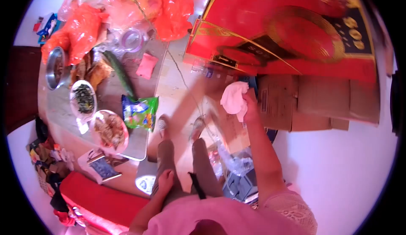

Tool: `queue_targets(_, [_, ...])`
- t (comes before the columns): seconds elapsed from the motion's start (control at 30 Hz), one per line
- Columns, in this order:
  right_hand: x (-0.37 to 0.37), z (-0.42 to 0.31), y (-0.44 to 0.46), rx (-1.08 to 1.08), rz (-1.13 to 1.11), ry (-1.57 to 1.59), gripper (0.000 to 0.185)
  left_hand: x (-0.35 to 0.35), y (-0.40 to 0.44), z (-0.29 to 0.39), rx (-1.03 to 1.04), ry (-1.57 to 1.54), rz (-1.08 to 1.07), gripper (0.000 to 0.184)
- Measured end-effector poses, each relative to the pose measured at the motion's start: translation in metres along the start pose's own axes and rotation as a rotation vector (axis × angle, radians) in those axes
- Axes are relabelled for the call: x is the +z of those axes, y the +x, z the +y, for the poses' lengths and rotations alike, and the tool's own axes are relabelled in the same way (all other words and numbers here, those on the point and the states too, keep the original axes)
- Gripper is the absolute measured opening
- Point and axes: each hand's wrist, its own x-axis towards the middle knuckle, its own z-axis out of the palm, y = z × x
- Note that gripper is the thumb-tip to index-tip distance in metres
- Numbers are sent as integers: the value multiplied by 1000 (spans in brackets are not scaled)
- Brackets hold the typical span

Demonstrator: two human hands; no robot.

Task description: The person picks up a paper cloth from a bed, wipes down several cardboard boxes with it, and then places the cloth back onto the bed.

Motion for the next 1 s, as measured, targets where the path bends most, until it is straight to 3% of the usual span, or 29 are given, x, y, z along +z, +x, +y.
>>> queue_targets(0.07, [39, -22, -54, 59, -106, 81, 33, -12, -4, 44, -102, -141, -110, 26])
queue_targets(0.13, [75, -44, -101, 82, -193, 147, 34, -21, -7, 91, 185, -147, -101, 24])
queue_targets(0.27, [110, -68, -180, 84, -435, 258, 40, -43, -29, 223, 244, -461, -372, 37])
queue_targets(0.4, [133, -89, -241, -70, -531, 53, 38, -51, -71, 335, 305, -792, -699, 52])
queue_targets(0.5, [130, -96, -275, -75, -527, -95, 34, -53, -116, 391, 329, -1041, -912, 45])
queue_targets(0.63, [134, -100, -317, -128, -445, -253, 30, -49, -154, 407, 557, -701, -682, 30])
queue_targets(0.83, [144, -116, -358, -338, -401, -521, 31, -50, -188, 413, 754, -704, -524, 28])
queue_targets(1.0, [146, -108, -381, -581, -289, -689, 31, -52, -197, 408, 781, -712, -474, 26])
